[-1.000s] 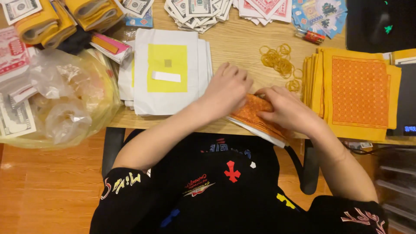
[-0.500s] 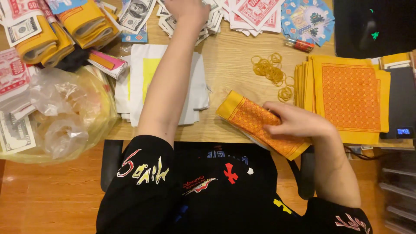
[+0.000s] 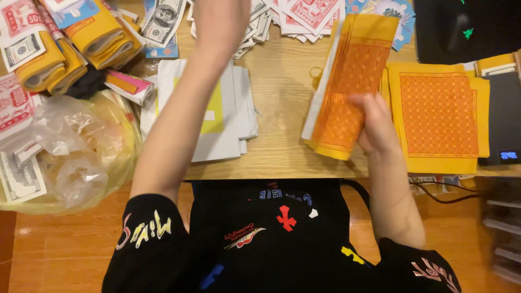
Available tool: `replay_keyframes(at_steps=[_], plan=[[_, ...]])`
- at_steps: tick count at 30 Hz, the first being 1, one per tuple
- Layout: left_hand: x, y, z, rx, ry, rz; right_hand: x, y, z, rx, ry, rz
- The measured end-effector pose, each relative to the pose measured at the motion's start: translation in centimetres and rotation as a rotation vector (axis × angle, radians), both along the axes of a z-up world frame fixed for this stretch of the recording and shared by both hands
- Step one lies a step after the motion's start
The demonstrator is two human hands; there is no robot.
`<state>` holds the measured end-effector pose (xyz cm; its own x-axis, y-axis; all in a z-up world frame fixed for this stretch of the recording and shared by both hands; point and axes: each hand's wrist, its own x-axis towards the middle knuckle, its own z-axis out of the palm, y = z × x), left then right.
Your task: The person counts a stack of fake bills, fans them out, and then gathers them together. They then pick up other types of colorful play money, place them onto a yellow envelope, and secure the bundle with a rubber band.
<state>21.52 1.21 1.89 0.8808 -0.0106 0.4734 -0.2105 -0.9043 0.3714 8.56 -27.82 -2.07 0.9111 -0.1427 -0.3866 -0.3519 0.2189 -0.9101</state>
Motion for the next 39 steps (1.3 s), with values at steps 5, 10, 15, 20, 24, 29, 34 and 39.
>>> replay_keyframes(at_steps=[5,10,15,20,24,29,34,39], plan=[[-12.0,-8.7,0.1,0.165,-0.084,-0.204,1.5,6.9,0.6,0.264,-0.321,-0.126],[-14.8,-10.8,-0.7,0.303,-0.411,0.003,0.2,9.9,1.7,0.026,-0.548,-0.164],[-14.6,-10.0,-1.5,0.269,-0.346,-0.074,0.4,9.9,0.4,0.156,-0.639,-0.194],[-14.5,-7.5,2.0,-0.502,0.352,-0.500,-1.2,11.2,3.7,0.369,-0.663,0.052],[-13.8,-7.3,0.9,-1.050,0.336,-0.378,-1.9,11.5,5.9,-0.067,-0.655,0.325],[-12.6,-5.5,-3.2,-1.341,0.128,-0.149,7.4,3.3,5.6,-0.819,-0.950,0.517],[-14.1,-3.7,-3.9,-1.746,0.360,-0.205,20.5,-9.8,2.6,-1.893,-0.704,0.847],[-14.9,-3.8,-3.9,-1.667,0.528,-0.216,23.6,-11.6,0.1,-2.141,-0.521,0.971]])
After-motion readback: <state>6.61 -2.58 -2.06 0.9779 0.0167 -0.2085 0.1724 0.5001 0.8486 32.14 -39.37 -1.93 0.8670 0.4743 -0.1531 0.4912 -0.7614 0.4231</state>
